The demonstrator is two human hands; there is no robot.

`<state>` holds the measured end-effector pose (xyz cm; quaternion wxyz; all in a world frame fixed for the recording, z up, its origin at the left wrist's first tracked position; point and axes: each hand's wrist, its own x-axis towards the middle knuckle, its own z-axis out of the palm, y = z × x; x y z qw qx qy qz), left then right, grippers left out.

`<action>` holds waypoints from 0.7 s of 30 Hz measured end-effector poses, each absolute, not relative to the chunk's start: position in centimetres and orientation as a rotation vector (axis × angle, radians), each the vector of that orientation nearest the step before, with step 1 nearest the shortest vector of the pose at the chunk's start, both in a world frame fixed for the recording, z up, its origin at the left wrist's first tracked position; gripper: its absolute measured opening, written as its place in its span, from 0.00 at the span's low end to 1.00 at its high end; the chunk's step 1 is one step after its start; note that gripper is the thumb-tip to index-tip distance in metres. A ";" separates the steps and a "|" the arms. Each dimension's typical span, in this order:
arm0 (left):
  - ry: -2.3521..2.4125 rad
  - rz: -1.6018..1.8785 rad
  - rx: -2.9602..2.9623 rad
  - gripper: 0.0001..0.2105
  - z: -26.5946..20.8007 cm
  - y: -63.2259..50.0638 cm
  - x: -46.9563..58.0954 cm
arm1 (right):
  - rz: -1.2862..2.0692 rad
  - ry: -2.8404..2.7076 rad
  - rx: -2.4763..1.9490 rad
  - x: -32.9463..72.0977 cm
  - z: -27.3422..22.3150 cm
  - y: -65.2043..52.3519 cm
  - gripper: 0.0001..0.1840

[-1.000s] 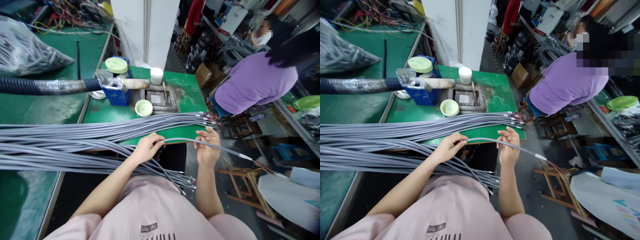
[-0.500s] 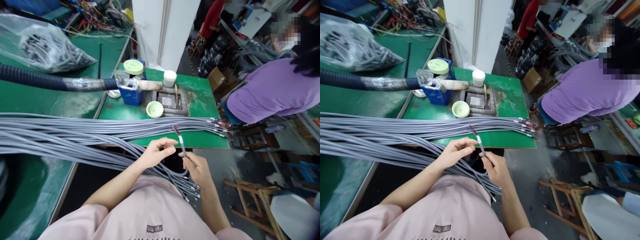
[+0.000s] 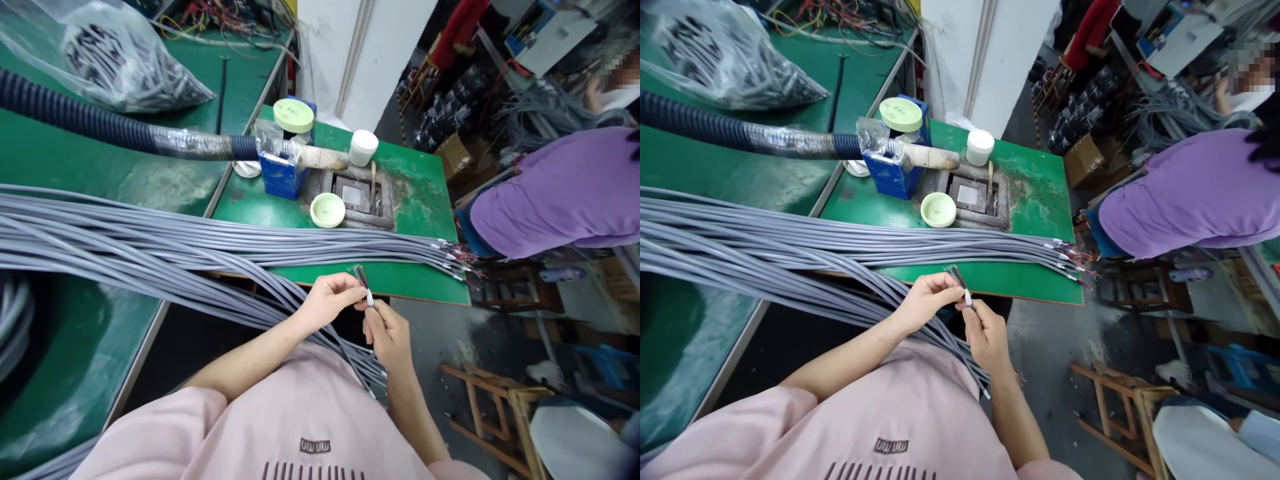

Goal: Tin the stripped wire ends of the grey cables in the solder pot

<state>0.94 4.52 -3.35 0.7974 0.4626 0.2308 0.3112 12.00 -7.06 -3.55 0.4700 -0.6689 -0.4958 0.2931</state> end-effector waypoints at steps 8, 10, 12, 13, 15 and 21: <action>0.571 0.814 0.851 0.12 -3.2 5.8 0.5 | 0.852 -1.077 -1.521 11.7 -4.4 -6.3 0.14; 0.584 0.831 0.856 0.12 -3.3 5.7 0.6 | 0.855 -1.061 -1.504 11.6 -4.4 -6.2 0.13; 0.597 0.844 0.871 0.12 -3.5 5.5 0.7 | 0.837 -1.034 -1.479 11.5 -4.5 -6.1 0.13; 0.606 0.858 0.892 0.11 -3.7 5.3 0.7 | 0.823 -1.017 -1.467 11.4 -4.5 -6.0 0.13; 0.630 0.931 0.976 0.09 -4.0 4.7 0.8 | 0.789 -0.982 -1.460 11.4 -4.4 -5.9 0.13; 0.570 1.187 1.237 0.04 -4.2 4.0 0.9 | 0.740 -1.023 -1.556 11.1 -4.5 -5.7 0.14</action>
